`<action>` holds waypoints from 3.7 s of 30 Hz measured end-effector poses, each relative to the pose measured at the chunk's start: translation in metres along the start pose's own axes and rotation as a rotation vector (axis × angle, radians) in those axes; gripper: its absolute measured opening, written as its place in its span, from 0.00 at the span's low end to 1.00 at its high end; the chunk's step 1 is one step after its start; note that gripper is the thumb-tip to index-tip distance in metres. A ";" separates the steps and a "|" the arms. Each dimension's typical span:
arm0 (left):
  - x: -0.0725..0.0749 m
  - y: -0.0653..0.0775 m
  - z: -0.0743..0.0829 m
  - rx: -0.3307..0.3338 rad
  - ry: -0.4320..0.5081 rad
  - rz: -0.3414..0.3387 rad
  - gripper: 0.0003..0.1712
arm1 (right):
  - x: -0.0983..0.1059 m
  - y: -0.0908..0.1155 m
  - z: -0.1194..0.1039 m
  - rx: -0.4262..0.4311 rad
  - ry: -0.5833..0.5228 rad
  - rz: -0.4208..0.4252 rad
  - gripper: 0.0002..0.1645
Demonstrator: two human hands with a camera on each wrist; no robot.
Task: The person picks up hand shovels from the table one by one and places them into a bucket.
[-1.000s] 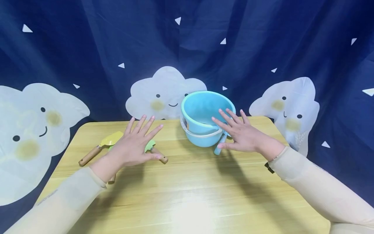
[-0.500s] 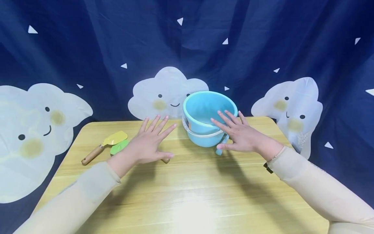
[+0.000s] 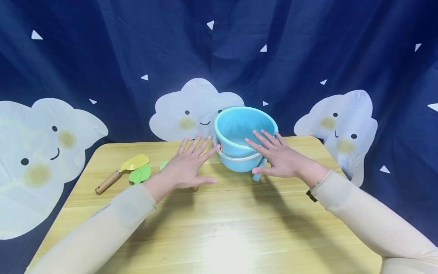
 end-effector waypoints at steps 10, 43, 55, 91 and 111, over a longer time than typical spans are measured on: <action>-0.006 -0.017 0.011 -0.029 -0.032 -0.001 0.58 | -0.002 -0.002 0.000 -0.009 -0.014 0.009 0.55; -0.006 -0.054 0.016 -0.028 0.028 0.034 0.54 | 0.005 -0.006 -0.002 -0.017 -0.045 -0.026 0.50; -0.007 -0.071 0.015 -0.077 0.036 0.058 0.51 | 0.005 -0.014 0.000 0.008 -0.055 -0.011 0.48; -0.014 -0.106 0.008 -0.088 0.071 0.097 0.29 | -0.011 -0.028 0.008 0.035 -0.056 0.155 0.18; -0.011 -0.093 0.008 -0.082 0.048 0.114 0.30 | -0.015 -0.031 -0.001 0.087 -0.061 0.179 0.16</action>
Point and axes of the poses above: each hand's wrist, its own y-axis away from the middle knuckle, its own x-axis out of the back of the hand, z = x × y, the point moved 1 cm from there along -y, towards the middle knuckle, and after that the axes turned 6 degrees about z, right-handed, at the moved point
